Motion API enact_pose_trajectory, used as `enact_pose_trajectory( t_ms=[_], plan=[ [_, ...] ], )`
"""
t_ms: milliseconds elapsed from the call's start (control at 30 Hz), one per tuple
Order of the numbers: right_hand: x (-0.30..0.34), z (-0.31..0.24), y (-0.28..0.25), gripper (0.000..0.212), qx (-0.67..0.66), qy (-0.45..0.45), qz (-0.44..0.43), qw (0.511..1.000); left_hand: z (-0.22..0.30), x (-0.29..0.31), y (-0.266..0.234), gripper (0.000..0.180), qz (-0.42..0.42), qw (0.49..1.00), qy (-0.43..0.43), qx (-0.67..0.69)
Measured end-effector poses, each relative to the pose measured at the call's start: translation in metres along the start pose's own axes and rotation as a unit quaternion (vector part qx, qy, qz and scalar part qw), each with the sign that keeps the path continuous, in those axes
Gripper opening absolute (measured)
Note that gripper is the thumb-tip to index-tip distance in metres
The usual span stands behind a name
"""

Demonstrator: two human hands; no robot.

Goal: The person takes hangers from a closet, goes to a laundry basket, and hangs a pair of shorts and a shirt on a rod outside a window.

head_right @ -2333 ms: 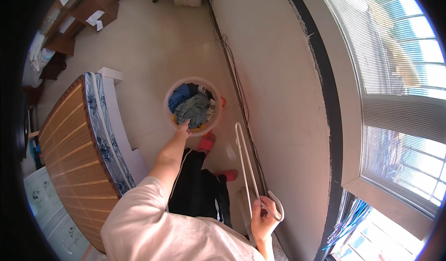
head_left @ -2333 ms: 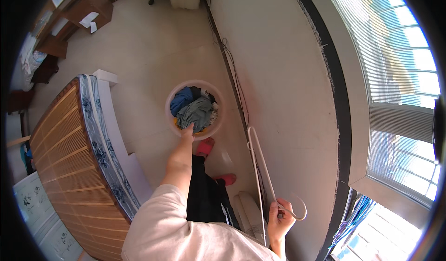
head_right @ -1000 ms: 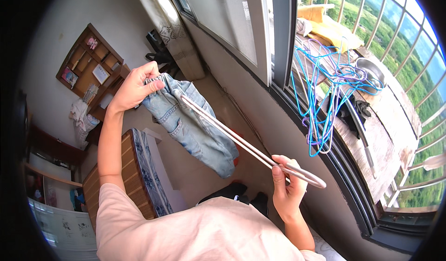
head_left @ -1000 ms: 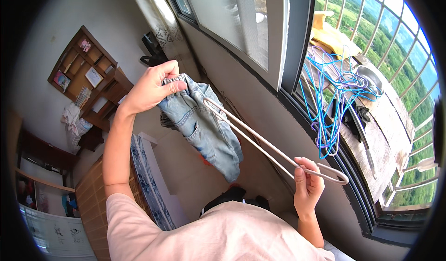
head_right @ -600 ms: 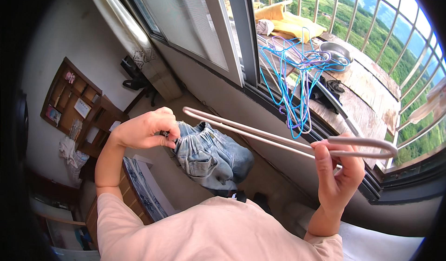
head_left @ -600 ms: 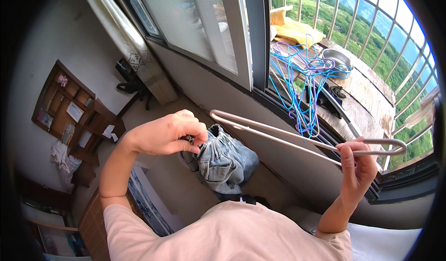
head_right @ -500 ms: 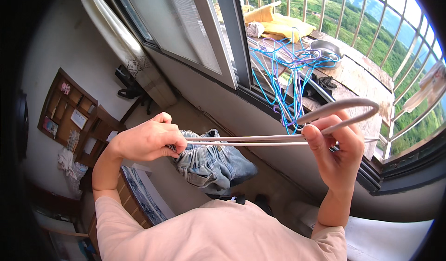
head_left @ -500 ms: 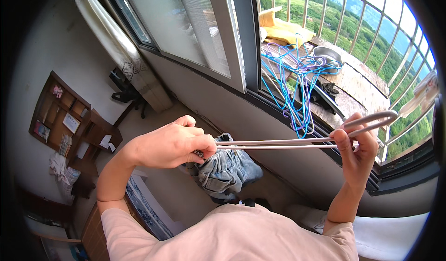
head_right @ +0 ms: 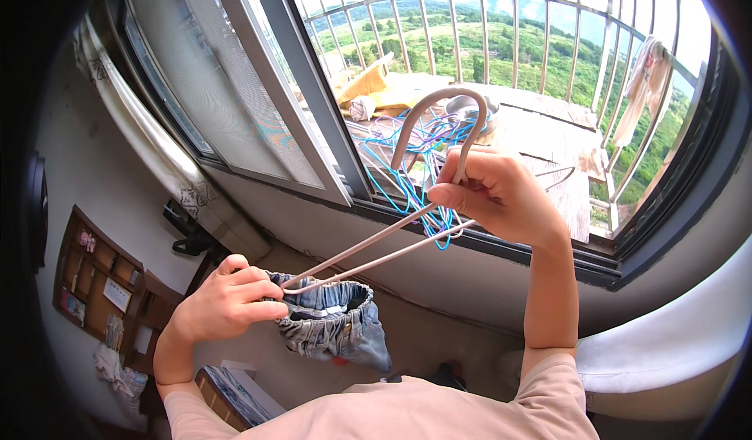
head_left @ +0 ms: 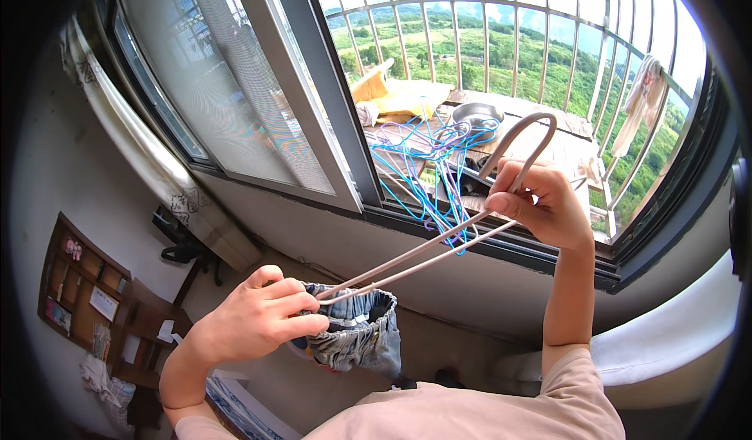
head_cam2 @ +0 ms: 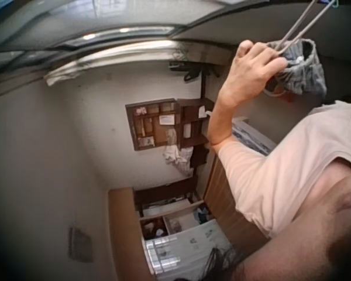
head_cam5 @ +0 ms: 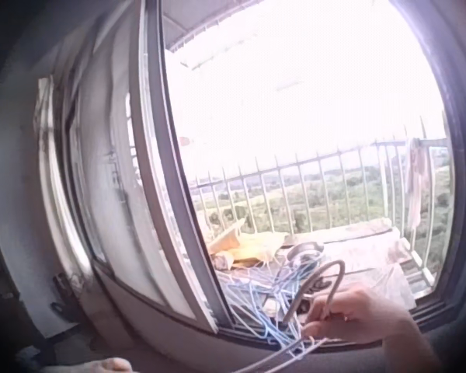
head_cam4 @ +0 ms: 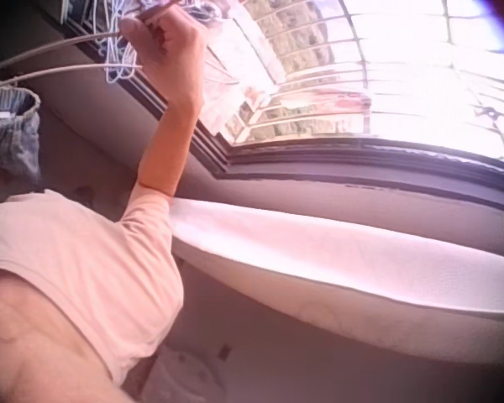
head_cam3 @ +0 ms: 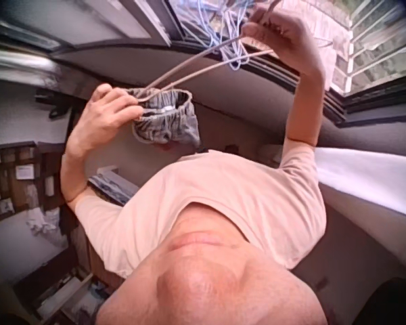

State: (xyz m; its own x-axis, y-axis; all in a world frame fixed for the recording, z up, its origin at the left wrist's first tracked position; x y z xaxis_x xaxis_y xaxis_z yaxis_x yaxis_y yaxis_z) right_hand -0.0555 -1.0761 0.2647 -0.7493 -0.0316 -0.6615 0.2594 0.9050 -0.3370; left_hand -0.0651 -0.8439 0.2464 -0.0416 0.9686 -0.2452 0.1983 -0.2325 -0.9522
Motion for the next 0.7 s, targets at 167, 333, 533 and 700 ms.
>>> enact_pose_trajectory(
  t_ms=[167,333,533,700],
  plan=[
    [0.011,0.012,0.012,0.019,-0.064,0.054,0.035,0.996,-0.017,-0.003,-0.009,0.014,0.048,0.991,-0.043,0.119],
    [0.017,0.001,0.05,0.017,-0.031,0.009,-0.057,0.998,-0.026,-0.006,-0.011,0.012,0.102,0.948,-0.066,0.293],
    [0.013,-0.004,0.001,0.014,-0.122,0.005,0.024,0.992,-0.028,-0.006,-0.016,0.01,0.093,0.94,-0.059,0.323],
    [0.024,0.009,0.091,0.017,-0.126,-0.002,-0.097,0.987,-0.018,-0.025,0.007,0.009,0.04,0.888,-0.047,0.456]
  ],
)
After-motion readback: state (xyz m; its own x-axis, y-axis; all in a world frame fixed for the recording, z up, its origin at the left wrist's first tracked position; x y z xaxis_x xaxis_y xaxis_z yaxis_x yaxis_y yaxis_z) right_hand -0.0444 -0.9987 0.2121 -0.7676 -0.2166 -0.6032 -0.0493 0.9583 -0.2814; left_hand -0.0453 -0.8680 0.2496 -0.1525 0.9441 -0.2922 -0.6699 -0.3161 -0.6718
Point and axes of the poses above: each hand's wrist, its own x-axis away from the middle knuckle, its own y-axis out of the palm, z = x × y, the point moved 10 cm from there along -x, towards the middle knuckle, and after that the axes turned 7 degrees about z, right-handed, at the moved point
